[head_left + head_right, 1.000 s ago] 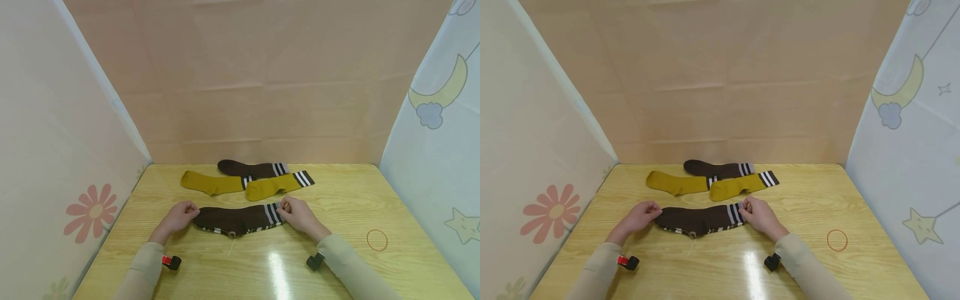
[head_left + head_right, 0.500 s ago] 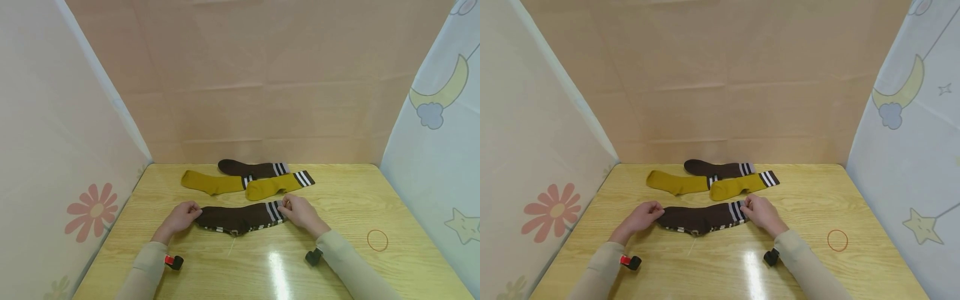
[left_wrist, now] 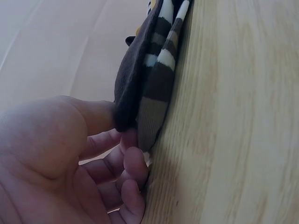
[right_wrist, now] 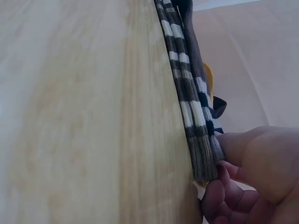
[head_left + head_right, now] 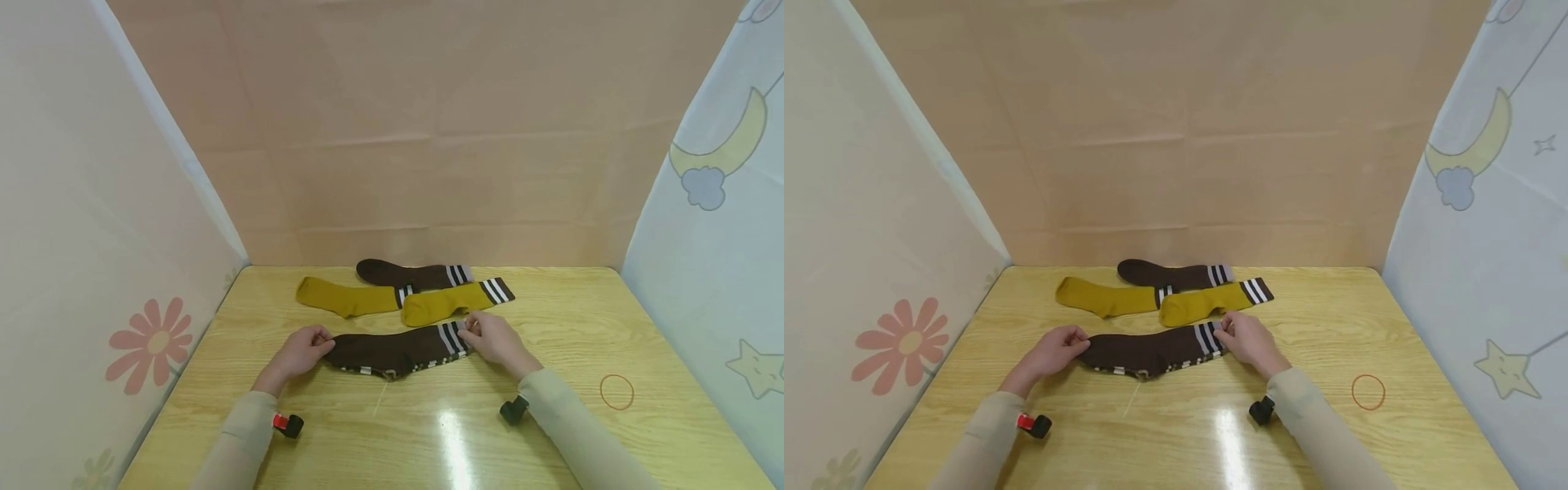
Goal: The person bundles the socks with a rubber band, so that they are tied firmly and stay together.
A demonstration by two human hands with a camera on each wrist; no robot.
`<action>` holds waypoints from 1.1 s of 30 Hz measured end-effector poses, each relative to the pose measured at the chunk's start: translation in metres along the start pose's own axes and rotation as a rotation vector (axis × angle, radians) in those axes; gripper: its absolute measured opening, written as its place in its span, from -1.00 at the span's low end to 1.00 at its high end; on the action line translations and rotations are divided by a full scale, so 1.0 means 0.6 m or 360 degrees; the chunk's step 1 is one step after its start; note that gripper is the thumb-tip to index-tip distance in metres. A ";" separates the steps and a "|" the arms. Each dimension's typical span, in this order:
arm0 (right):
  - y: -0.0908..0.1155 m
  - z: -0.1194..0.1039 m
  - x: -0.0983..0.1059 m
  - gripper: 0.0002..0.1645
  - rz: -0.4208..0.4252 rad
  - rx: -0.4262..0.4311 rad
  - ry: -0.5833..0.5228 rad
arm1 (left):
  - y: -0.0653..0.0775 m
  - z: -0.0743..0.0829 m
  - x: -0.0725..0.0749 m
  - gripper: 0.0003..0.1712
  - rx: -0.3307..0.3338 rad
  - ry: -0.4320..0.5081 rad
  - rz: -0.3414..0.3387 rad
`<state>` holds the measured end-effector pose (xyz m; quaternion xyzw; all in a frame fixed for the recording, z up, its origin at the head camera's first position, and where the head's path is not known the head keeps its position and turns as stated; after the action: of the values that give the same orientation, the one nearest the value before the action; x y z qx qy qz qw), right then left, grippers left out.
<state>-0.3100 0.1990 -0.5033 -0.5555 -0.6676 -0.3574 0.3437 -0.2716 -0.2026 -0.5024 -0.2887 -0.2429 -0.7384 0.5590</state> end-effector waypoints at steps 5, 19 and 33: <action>-0.002 -0.001 0.003 -0.77 -0.0012 0.0025 0.0011 | -0.002 -0.001 0.001 -0.86 0.0017 0.0012 0.0006; -0.013 -0.010 0.041 -0.68 0.0110 0.0115 -0.0062 | -0.039 0.018 0.022 -0.84 -0.0043 -0.0012 0.0047; -0.024 -0.012 0.056 -0.71 0.0124 0.0113 -0.0033 | -0.070 0.036 0.022 -0.80 -0.0075 -0.0014 0.0016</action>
<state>-0.3287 0.2078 -0.4721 -0.5723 -0.6611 -0.3140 0.3699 -0.3118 -0.1863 -0.4792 -0.3064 -0.2265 -0.7398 0.5546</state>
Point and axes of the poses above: each hand's wrist, its own y-axis away from the middle knuckle, its own x-axis out of the back of the hand, z = x × y, the point moved 6 cm from there along -y, towards the middle knuckle, and after that the axes turned 7 degrees about -x, right-handed, at the moved point
